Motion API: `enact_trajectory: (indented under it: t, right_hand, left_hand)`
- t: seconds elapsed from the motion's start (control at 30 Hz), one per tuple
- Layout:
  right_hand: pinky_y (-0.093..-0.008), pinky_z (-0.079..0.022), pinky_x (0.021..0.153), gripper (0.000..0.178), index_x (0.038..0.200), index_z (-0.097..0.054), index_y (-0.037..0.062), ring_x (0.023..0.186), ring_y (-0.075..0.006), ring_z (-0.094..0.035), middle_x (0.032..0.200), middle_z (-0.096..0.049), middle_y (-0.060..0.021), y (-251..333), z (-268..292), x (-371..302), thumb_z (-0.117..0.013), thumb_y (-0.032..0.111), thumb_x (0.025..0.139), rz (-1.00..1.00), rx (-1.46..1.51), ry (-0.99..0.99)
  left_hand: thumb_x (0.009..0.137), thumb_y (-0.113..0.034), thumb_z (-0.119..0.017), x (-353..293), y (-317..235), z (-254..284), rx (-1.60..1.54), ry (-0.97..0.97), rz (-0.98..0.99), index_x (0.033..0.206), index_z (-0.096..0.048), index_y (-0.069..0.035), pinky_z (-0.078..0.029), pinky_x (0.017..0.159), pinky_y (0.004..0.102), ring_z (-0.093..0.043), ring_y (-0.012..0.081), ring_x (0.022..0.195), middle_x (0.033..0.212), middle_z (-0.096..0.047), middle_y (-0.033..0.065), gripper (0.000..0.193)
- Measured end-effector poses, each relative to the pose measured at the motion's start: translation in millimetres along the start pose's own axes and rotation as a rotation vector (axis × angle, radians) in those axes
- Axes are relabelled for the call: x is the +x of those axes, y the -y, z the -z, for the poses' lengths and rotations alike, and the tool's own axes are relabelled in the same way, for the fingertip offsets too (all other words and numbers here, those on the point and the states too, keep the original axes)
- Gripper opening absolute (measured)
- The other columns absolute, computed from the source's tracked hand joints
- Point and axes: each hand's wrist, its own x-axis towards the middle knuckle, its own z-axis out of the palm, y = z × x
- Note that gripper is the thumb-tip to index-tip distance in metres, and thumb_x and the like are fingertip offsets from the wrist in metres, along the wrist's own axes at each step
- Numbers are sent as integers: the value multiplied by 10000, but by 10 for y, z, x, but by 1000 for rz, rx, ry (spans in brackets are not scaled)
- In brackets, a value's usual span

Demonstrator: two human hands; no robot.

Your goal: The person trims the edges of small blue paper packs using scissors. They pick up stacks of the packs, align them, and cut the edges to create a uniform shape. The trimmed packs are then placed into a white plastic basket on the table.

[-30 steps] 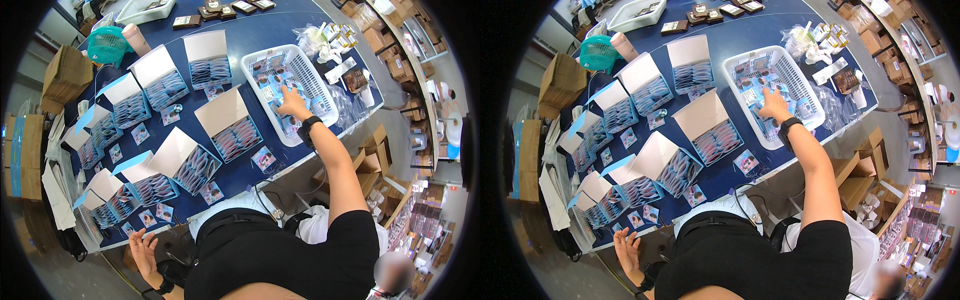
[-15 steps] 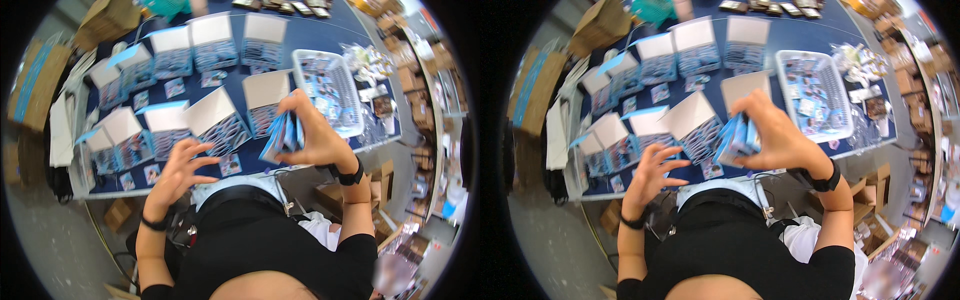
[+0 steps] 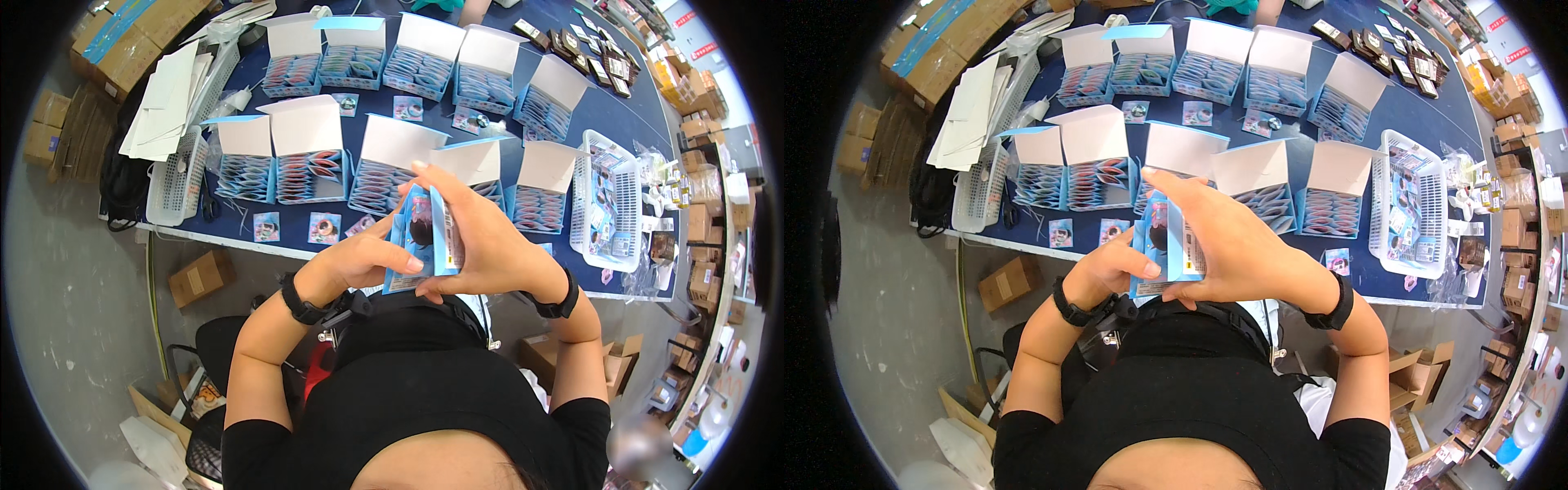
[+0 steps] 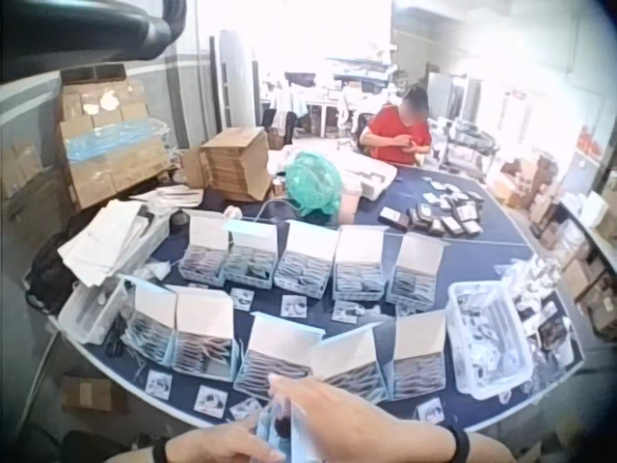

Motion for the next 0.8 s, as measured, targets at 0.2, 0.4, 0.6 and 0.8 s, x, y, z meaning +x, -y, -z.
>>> enact_trajectory:
  t: [0.2, 0.4, 0.6, 0.8]
  right_hand:
    - [-393, -399, 969, 968, 1391, -263, 52, 1146, -325, -519, 1255, -492, -211, 70, -414, 490, -826, 265, 633, 56, 176, -119]
    - [-333, -441, 854, 764, 1418, -240, 68, 1072, -225, -526, 1253, -465, -160, 119, -886, 935, -583, 458, 858, -121, 644, -213]
    - [-325, -443, 865, 719, 1416, -248, 58, 1072, -228, -541, 1275, -475, -175, 295, -1338, 1253, -513, 461, 882, -237, 966, -133]
    - [-321, -426, 907, 503, 1385, -332, 17, 1038, -213, -580, 1252, -522, -176, 635, -1558, 1427, -443, 226, 942, -330, 632, -177]
  left_hand:
    - [727, -59, -660, -559, -443, 394, 72, 118, 21, 1388, -223, -33, -542, 806, 487, -568, 330, 1070, 1249, -472, 188, 793]
    - [776, -164, -676, -1247, -829, 757, 29, 214, -46, 1448, -124, -130, -582, 724, 448, -547, 391, 1093, 1267, -454, 222, 871]
    - [846, -449, -513, -1835, -1013, 1106, -99, 253, 43, 1420, -166, -94, -595, 519, 432, -617, 425, 851, 1194, -434, 348, 759]
    - [905, -466, -423, -2121, -1204, 1374, -355, 372, 245, 1417, -164, -86, -596, 485, 358, -645, 375, 792, 1210, -439, 355, 688]
